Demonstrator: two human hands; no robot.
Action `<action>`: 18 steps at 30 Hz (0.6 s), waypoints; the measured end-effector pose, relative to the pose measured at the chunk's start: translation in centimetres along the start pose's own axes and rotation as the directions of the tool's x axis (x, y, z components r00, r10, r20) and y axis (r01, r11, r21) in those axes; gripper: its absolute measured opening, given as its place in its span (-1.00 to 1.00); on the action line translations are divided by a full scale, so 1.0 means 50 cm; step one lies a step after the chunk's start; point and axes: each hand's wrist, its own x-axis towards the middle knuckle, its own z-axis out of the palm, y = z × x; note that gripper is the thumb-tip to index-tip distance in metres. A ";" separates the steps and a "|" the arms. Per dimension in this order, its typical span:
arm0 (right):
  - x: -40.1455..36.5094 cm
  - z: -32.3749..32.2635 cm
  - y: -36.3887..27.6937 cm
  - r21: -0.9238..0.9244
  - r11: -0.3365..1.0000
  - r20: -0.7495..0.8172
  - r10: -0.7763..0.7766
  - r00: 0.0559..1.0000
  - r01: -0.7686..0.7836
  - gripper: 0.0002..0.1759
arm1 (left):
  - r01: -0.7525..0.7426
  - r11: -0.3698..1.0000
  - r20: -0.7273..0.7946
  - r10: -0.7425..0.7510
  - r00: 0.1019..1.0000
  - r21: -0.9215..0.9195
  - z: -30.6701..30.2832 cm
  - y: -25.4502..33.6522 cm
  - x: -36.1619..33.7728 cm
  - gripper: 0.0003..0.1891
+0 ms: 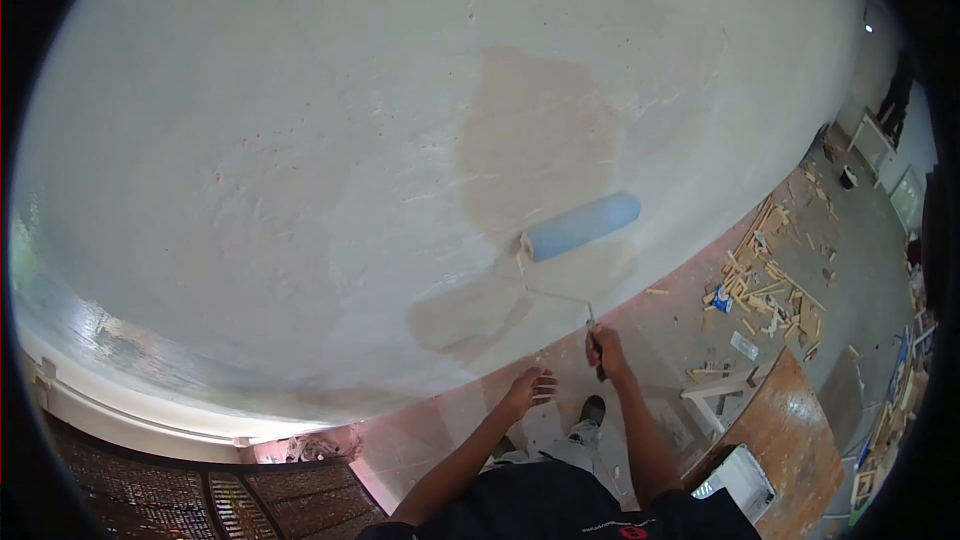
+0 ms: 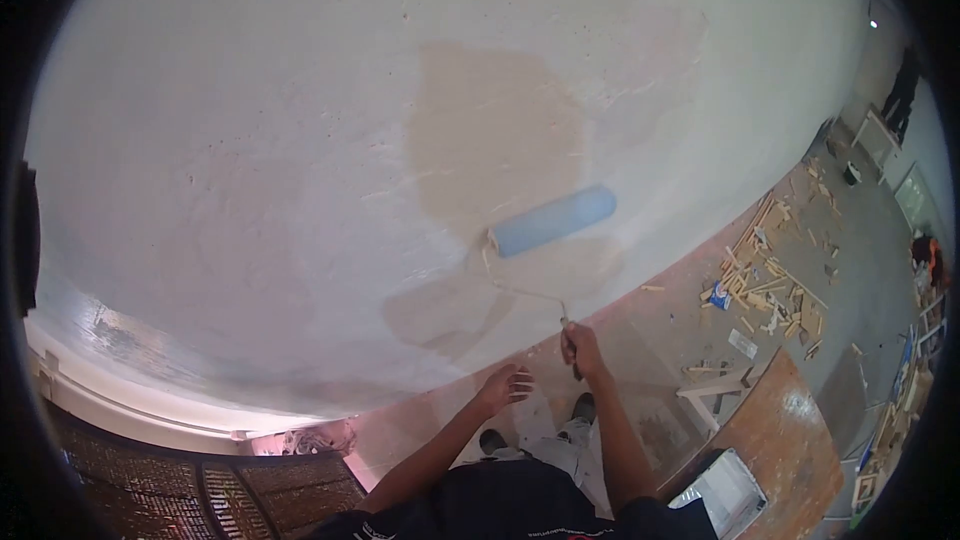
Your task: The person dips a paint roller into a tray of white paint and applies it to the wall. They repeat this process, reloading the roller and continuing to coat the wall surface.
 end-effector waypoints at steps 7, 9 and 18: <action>-0.041 0.027 0.124 0.164 0.975 -0.006 0.154 0.988 -0.151 -0.45 | 0.010 1.000 -0.005 -0.010 1.000 0.015 0.027 0.008 0.044 -0.57; -0.033 0.033 0.129 0.221 0.962 0.009 0.162 0.987 -0.160 -0.44 | 0.009 0.999 -0.023 -0.008 1.000 0.049 0.043 0.019 0.053 -0.58; 0.037 0.051 -0.097 0.543 0.836 0.058 0.056 0.997 -0.079 -0.40 | -0.003 0.998 -0.021 0.005 1.000 0.055 0.108 0.065 0.111 -0.60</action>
